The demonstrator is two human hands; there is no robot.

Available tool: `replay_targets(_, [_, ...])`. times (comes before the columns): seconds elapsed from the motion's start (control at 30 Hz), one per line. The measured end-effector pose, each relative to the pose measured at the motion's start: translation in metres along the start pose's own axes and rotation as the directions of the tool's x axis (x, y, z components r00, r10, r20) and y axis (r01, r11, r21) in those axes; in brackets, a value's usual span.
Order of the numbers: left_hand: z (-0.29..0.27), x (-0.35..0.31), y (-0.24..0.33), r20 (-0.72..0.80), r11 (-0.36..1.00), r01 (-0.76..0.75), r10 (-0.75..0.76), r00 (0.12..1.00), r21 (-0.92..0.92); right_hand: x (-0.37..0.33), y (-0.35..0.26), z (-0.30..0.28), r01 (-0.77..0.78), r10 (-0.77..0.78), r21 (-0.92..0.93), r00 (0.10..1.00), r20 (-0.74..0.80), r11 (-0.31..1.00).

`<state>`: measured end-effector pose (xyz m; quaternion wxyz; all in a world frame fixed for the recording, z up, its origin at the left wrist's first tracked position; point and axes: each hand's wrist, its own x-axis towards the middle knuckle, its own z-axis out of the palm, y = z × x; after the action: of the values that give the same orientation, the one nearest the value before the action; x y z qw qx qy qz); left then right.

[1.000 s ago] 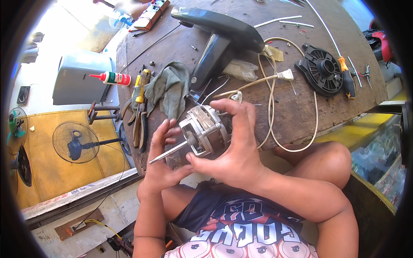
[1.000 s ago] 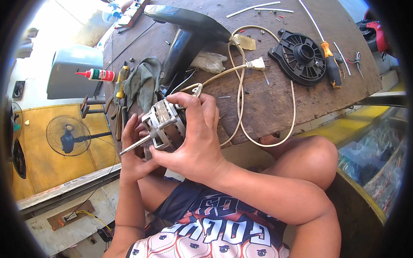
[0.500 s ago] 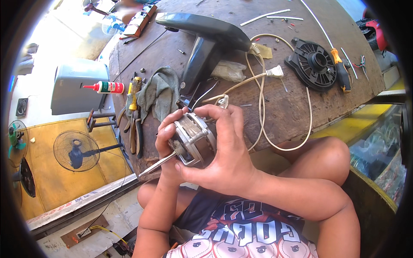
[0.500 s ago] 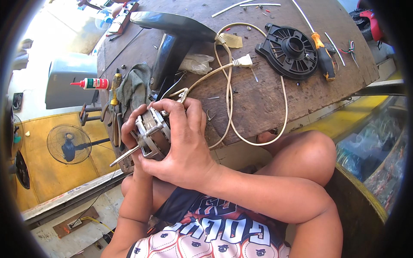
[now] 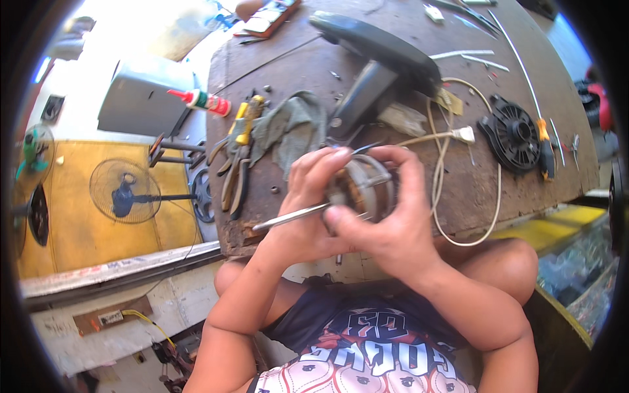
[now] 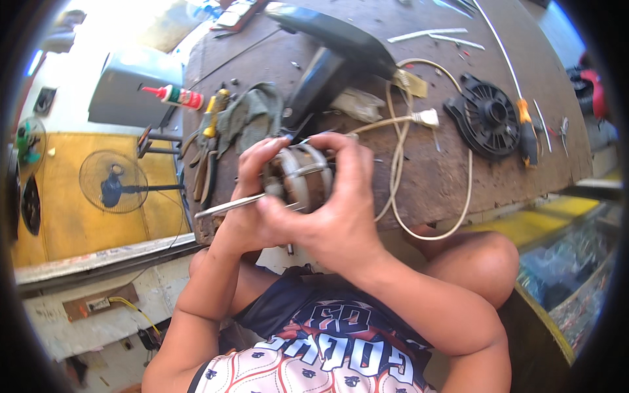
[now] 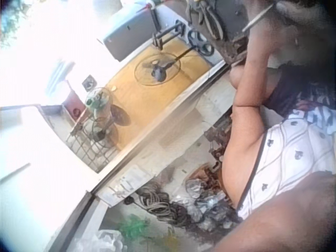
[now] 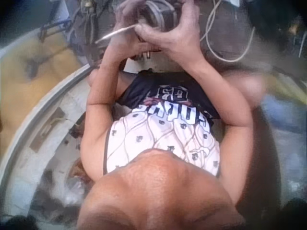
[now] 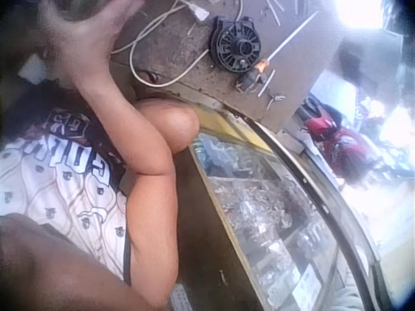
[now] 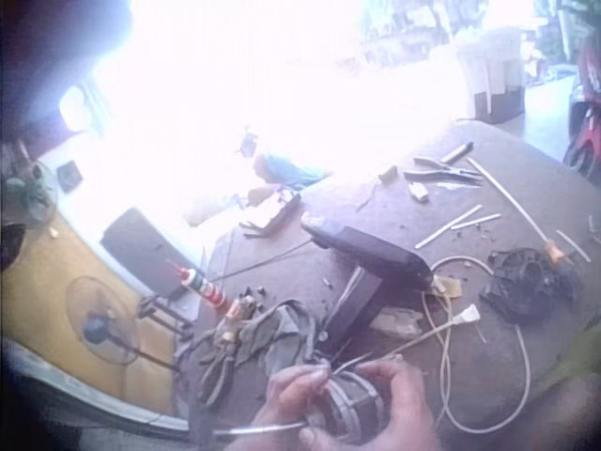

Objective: The person assembles a small electric motor by inserting a bearing into a housing, applying adhesive, and joining the stator and rotor halves. They then insert a shaft and tighten it with a wrench.

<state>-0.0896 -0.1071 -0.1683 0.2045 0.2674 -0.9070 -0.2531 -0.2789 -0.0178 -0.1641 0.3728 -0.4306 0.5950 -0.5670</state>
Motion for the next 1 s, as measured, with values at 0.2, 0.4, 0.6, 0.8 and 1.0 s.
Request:
replay_targets(0.2, [-0.057,-0.017,-0.022,-0.204,0.975,0.124,-0.161,0.965,-0.186,0.015,-0.003,-0.011,-0.319,0.297,0.741,0.94,0.168,0.591])
replay_targets(0.4, [-0.087,-0.075,-0.063,-0.322,0.62,0.662,-0.58,0.748,0.42,0.04,0.007,-0.035,-0.576,0.256,0.81,0.804,0.536,0.112])
replay_targets(0.6, [-0.1,-0.074,-0.069,-0.203,0.62,0.715,-0.692,0.692,0.323,0.047,0.009,-0.04,-0.623,0.181,0.78,0.762,0.622,-0.061])
replay_targets(0.8, [-0.121,-0.06,-0.046,-0.159,0.599,0.676,-0.687,0.709,0.428,0.044,0.012,-0.041,-0.63,0.133,0.763,0.752,0.646,-0.144])
replay_targets(1.0, [-0.149,-0.072,-0.014,-0.04,0.518,0.756,-0.814,0.579,0.4,0.043,0.013,-0.041,-0.645,0.135,0.751,0.739,0.66,-0.144])
